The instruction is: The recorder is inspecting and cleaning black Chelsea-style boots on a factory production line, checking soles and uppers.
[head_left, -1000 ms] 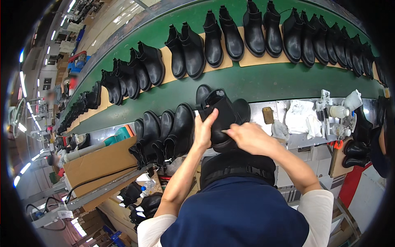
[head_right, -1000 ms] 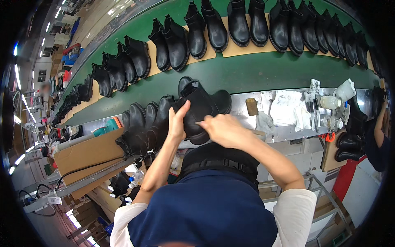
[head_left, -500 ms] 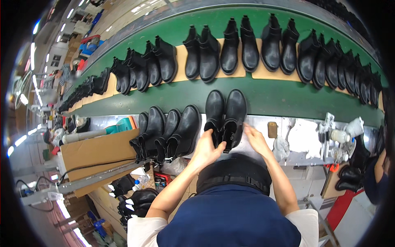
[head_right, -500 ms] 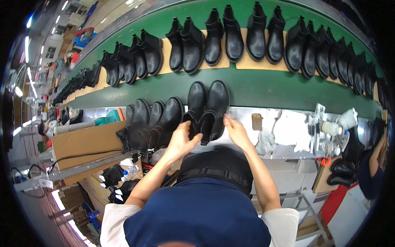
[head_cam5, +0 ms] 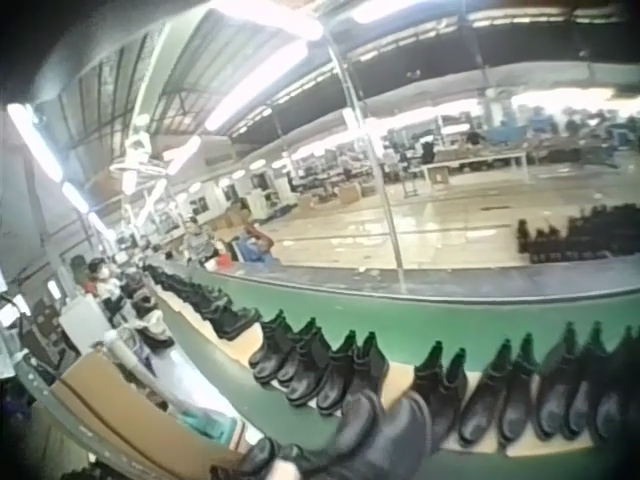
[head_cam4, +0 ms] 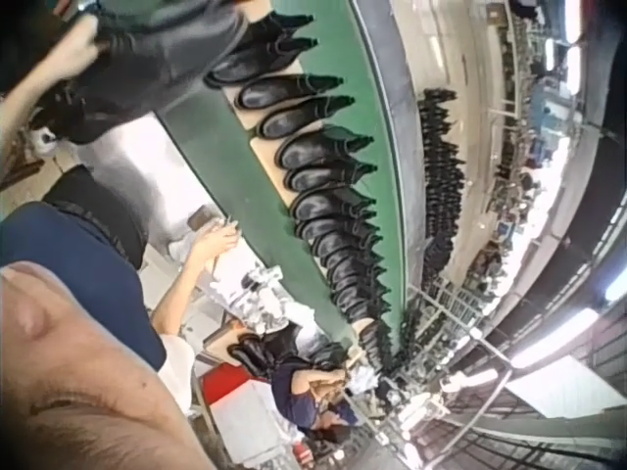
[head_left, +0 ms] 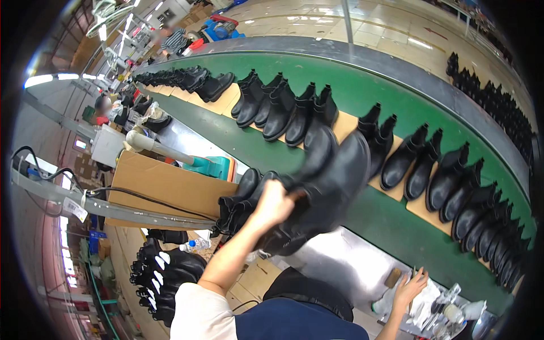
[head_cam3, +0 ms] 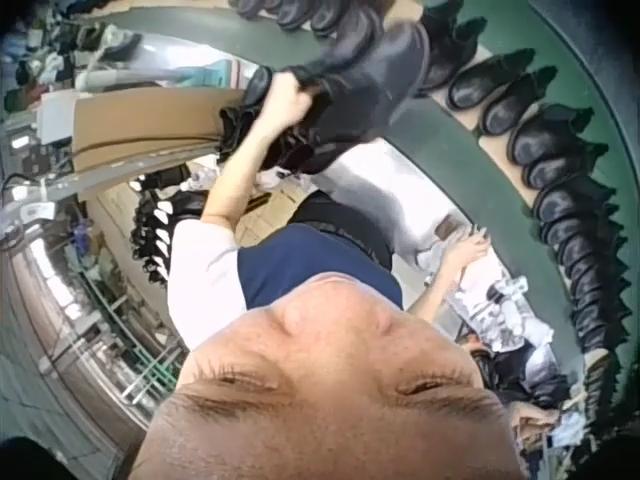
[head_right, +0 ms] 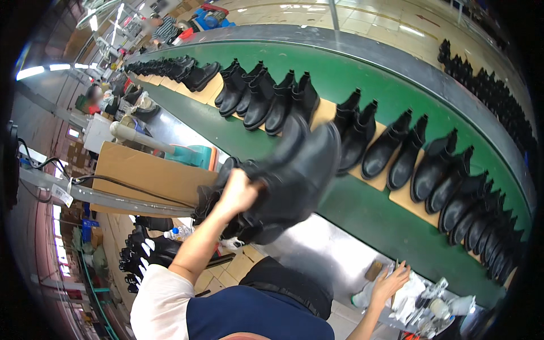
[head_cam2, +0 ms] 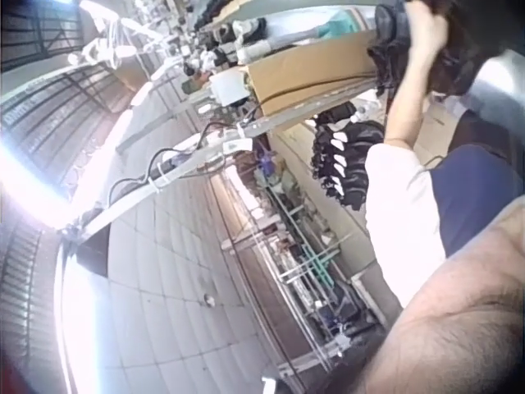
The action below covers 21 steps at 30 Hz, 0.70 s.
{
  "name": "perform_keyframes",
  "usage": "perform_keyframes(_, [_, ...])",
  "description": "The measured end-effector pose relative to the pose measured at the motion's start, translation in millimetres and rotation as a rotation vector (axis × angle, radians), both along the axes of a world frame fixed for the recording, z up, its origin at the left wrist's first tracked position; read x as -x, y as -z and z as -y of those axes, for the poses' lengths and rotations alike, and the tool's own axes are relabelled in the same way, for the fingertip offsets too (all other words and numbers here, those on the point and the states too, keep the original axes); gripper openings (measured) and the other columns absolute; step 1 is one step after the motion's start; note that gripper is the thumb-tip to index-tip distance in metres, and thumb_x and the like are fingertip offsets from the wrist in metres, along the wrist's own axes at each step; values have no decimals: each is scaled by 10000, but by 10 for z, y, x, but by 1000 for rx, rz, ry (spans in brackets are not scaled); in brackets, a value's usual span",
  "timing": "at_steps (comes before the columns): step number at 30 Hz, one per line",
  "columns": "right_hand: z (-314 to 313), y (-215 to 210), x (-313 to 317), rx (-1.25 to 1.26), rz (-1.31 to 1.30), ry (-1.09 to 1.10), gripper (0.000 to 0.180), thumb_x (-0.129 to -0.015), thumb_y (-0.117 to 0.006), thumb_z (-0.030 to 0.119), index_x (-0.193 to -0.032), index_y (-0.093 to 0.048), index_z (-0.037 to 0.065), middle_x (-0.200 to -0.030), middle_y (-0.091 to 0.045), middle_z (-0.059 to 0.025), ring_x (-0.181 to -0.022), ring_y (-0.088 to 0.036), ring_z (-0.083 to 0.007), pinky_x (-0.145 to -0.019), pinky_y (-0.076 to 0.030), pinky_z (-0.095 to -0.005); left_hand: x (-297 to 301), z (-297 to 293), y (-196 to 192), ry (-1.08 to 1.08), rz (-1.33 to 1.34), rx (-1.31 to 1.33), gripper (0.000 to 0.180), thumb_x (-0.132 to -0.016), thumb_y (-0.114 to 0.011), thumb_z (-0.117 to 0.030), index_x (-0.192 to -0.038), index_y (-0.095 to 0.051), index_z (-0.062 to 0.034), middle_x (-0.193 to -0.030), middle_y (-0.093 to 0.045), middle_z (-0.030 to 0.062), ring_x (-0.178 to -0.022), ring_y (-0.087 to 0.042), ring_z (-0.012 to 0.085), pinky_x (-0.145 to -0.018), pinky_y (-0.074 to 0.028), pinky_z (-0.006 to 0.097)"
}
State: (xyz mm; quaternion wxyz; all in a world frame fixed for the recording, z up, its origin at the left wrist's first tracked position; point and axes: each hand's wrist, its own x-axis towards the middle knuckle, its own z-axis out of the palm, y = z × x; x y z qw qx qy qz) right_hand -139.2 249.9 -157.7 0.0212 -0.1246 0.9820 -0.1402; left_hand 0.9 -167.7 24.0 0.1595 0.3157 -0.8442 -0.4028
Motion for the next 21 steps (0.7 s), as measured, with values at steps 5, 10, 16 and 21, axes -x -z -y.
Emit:
perform_keyframes(5, [543,64,-319,-58,72,-201,633,-732,-660,78,-1290,-384,-36,-1338,-332,-277,-1216,-344,-429,-1018,-294,-480,16,1886,-379,-406,-95,577,364,-696,-557,3,-1055,-586,51,-1019,-591,277,-967,-545,448,-892,-428,449])
perform_keyframes(10, [826,-17,-677,-564,328,-417,914,-754,-647,414,-1432,-181,17,-1459,-239,-225,-1314,-230,-458,-1108,-157,-500,132,4371,-346,-896,229,667,261,-727,-520,-66,-949,-621,28,-988,-619,269,-959,-587,440,-852,-468,468])
perform_keyframes(16, [665,621,-761,-552,583,-315,986,-752,-605,566,-1468,-79,136,-1517,-94,-166,-1346,-240,-395,-1077,-191,-542,-88,5752,119,-865,520,792,279,-844,-416,-107,-1005,-636,-48,-1008,-630,226,-976,-605,388,-840,-478,487])
perform_keyframes(21, [1091,770,-610,-560,627,-306,973,-758,-608,539,-1466,-82,126,-1512,-110,-172,-1351,-221,-392,-1082,-174,-541,-231,6396,943,-755,585,578,467,-782,-642,-418,-1113,-602,-91,-1063,-624,210,-991,-594,394,-891,-454,474])
